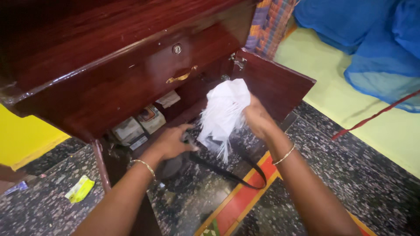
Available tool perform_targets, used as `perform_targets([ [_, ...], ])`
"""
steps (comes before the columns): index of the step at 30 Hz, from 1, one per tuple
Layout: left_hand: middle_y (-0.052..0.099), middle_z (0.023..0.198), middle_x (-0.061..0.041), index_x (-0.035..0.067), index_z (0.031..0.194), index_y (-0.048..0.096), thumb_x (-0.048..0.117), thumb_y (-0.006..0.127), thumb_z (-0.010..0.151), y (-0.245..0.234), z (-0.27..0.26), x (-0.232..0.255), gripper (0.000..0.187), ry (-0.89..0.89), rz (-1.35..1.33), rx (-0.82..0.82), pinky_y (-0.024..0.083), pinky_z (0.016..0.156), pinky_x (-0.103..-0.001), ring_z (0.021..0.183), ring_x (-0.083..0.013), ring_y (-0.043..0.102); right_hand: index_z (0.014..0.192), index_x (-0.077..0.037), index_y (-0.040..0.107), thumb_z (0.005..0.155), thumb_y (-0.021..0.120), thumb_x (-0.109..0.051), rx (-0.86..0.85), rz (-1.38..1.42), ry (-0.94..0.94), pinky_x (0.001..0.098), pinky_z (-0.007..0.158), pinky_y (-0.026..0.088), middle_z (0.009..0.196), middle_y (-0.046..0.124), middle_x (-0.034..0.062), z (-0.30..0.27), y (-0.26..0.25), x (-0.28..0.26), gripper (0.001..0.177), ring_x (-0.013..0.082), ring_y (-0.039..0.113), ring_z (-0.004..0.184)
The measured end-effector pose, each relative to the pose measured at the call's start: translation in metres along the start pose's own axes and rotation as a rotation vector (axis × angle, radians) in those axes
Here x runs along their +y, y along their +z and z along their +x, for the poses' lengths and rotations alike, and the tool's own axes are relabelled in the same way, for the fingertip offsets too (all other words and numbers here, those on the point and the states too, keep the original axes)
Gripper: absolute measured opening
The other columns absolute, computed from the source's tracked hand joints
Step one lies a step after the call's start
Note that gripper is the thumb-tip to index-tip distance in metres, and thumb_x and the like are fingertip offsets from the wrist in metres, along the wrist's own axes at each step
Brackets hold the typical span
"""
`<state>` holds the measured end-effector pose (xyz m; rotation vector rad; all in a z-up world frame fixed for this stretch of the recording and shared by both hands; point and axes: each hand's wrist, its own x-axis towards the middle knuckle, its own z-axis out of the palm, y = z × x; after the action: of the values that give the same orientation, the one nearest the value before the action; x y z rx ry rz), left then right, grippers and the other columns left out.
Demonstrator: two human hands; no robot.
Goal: The person opens a wooden cabinet, places several small items inside, and then wipes the exterior surfaces of the cabinet with a cloth. The person cleans the front, sides, and edges of the cabinet.
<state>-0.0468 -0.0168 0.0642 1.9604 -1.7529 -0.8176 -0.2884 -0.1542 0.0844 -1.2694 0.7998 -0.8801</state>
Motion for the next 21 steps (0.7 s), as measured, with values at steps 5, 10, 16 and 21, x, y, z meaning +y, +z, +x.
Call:
perform_targets([
  [5, 0.073, 0.125, -0.006, 0.004, 0.132, 0.063, 0.025, 0.073, 0.086, 0.013, 0.004, 0.016, 0.052, 0.053, -0.776, -0.136, 0.052, 0.099, -0.030, 0.111, -0.0140, 0.067, 0.133, 0.004, 0.059, 0.102, 0.051, -0.012, -0.242, 0.208, 0.141, 0.0386, 0.095, 0.058, 0.121, 0.071, 0.0146, -0.008, 0.024, 0.046, 0.036, 0.0246, 0.069, 0.110],
  [10, 0.075, 0.119, -0.009, 0.003, 0.127, 0.067, 0.019, 0.075, 0.083, 0.029, 0.011, -0.002, 0.048, 0.094, -0.715, -0.150, 0.055, 0.097, -0.034, 0.107, -0.0166, 0.069, 0.134, -0.002, 0.057, 0.086, 0.061, -0.018, -0.384, 0.378, 0.318, 0.0466, 0.094, 0.058, 0.125, 0.069, 0.0148, -0.011, 0.021, 0.095, 0.051, 0.0281, 0.069, 0.112],
  [16, 0.071, 0.121, -0.020, 0.007, 0.122, 0.069, 0.031, 0.077, 0.079, 0.039, 0.019, -0.019, 0.049, 0.095, 0.094, -0.031, 0.052, 0.099, -0.044, 0.114, -0.0344, 0.067, 0.137, 0.000, 0.054, 0.089, 0.065, -0.019, -0.601, 0.556, 0.427, 0.0525, 0.100, 0.056, 0.129, 0.066, 0.0180, -0.011, 0.009, 0.135, 0.053, 0.0341, 0.067, 0.117],
  [21, 0.065, 0.121, -0.025, 0.004, 0.132, 0.056, 0.033, 0.078, 0.081, 0.032, 0.012, -0.011, 0.062, -0.116, 0.260, -0.041, 0.050, 0.099, -0.048, 0.114, -0.0411, 0.063, 0.134, 0.002, 0.057, 0.086, 0.064, -0.013, -0.348, 0.191, 0.468, 0.0466, 0.099, 0.058, 0.126, 0.069, 0.0160, 0.023, 0.018, 0.160, 0.050, 0.0295, 0.069, 0.115],
])
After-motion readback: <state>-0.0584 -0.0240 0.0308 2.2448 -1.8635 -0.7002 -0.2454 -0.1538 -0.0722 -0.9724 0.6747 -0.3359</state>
